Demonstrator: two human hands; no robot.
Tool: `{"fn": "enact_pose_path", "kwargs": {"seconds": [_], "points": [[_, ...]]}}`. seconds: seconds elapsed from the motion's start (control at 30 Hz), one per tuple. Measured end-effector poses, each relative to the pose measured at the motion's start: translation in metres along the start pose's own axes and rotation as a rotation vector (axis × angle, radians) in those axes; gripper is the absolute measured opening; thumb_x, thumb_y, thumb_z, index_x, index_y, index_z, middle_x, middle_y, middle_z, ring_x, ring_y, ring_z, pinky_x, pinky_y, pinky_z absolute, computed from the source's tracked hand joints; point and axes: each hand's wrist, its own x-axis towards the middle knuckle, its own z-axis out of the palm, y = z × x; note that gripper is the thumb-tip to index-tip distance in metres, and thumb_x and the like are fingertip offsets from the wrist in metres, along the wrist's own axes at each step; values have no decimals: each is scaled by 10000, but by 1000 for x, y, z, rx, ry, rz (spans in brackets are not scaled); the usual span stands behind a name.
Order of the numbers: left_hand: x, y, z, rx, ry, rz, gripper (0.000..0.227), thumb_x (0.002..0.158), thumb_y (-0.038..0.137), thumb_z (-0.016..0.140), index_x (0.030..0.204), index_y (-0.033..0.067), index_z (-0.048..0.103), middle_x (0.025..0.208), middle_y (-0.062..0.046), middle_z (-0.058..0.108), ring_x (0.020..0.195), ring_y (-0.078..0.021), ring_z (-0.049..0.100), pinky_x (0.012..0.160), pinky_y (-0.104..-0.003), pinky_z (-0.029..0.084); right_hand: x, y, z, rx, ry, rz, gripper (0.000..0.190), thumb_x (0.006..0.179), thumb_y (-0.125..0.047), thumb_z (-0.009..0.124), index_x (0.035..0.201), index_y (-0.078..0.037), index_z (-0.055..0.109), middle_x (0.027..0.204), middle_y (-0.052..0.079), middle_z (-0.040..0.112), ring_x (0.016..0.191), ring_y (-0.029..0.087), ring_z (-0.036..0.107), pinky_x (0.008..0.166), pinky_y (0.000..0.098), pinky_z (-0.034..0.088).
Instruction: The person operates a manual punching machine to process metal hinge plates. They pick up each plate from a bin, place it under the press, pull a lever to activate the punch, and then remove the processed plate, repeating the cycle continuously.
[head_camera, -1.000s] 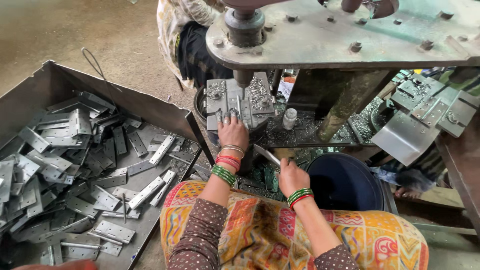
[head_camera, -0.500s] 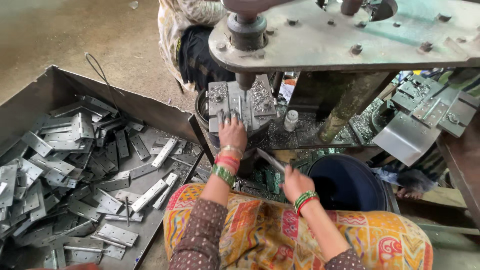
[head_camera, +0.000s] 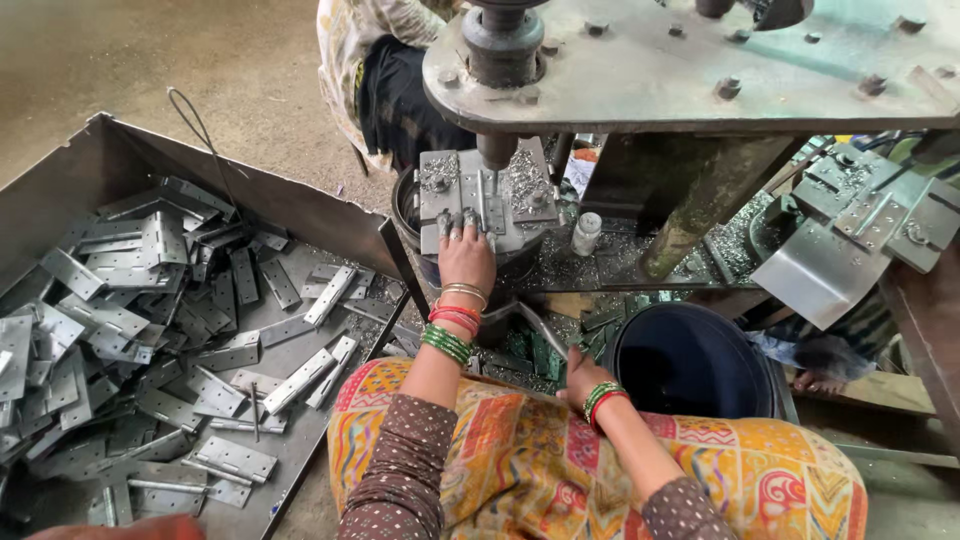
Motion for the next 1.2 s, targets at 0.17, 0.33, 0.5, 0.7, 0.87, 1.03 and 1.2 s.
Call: {"fn": "enact_pose_path", "kwargs": {"seconds": [0.17, 0.33, 0.5, 0.7, 0.87, 1.03, 1.2], "points": [[33, -5, 6, -21, -181, -31, 298, 1003, 268, 512, 1000, 137, 780, 1287, -85, 662, 1258, -278, 574, 1205, -501, 301, -30, -26, -63, -94, 408, -28, 576, 937, -382, 720, 1343, -72, 454, 1095, 182, 693, 963, 361, 744, 792, 451, 608], [53, -8, 19, -47, -246, -51, 278, 959, 239, 529, 1028, 122, 771, 1234, -88, 673, 1202, -286, 599, 1072, -477, 380, -30, -39, -59, -124, 206, 44, 835, 879, -281, 800, 1473, -15, 276, 1262, 308, 512, 961, 374, 728, 773, 388, 621], [29, -5, 27, -91, -103, -21, 285, 983, 249, 526, 980, 121, 781, 1194, -75, 694, 1156, -284, 619, 1148, -491, 352, -31, -35, -33, -87, 230, 102, 1016, 762, -332, 892, 1497, -16, 266, 1283, 290, 506, 1024, 387, 686, 846, 423, 592], [37, -9, 17, -51, -94, -10, 266, 906, 217, 538, 941, 125, 785, 1207, -81, 690, 1210, -275, 606, 1044, -477, 397, -28, -40, -78, -163, 305, -13, 779, 837, -404, 828, 1366, -24, 398, 1184, 222, 611, 983, 381, 714, 812, 462, 609], [40, -8, 15, -78, -271, -47, 266, 966, 204, 531, 994, 119, 782, 1221, -80, 678, 1187, -272, 606, 1049, -454, 416, -9, -32, -56, -160, 340, 26, 719, 872, -361, 779, 1413, -70, 404, 1272, 232, 618, 1065, 369, 727, 868, 431, 629], [39, -10, 15, -73, -183, -12, 255, 938, 210, 550, 977, 120, 786, 1210, -66, 687, 1217, -270, 594, 1069, -453, 401, 16, -7, -7, -62, -42, -11, 1200, 843, -404, 845, 1604, -43, -9, 1490, 402, 318, 1267, 461, 564, 1035, 432, 520], [32, -9, 13, -76, -139, -4, 258, 930, 206, 547, 951, 136, 795, 1257, -70, 683, 1271, -264, 579, 1095, -473, 381, -9, -10, -27, -38, -19, -25, 1045, 858, -413, 820, 1547, -43, 128, 1419, 359, 427, 1206, 457, 612, 996, 457, 547]]}}
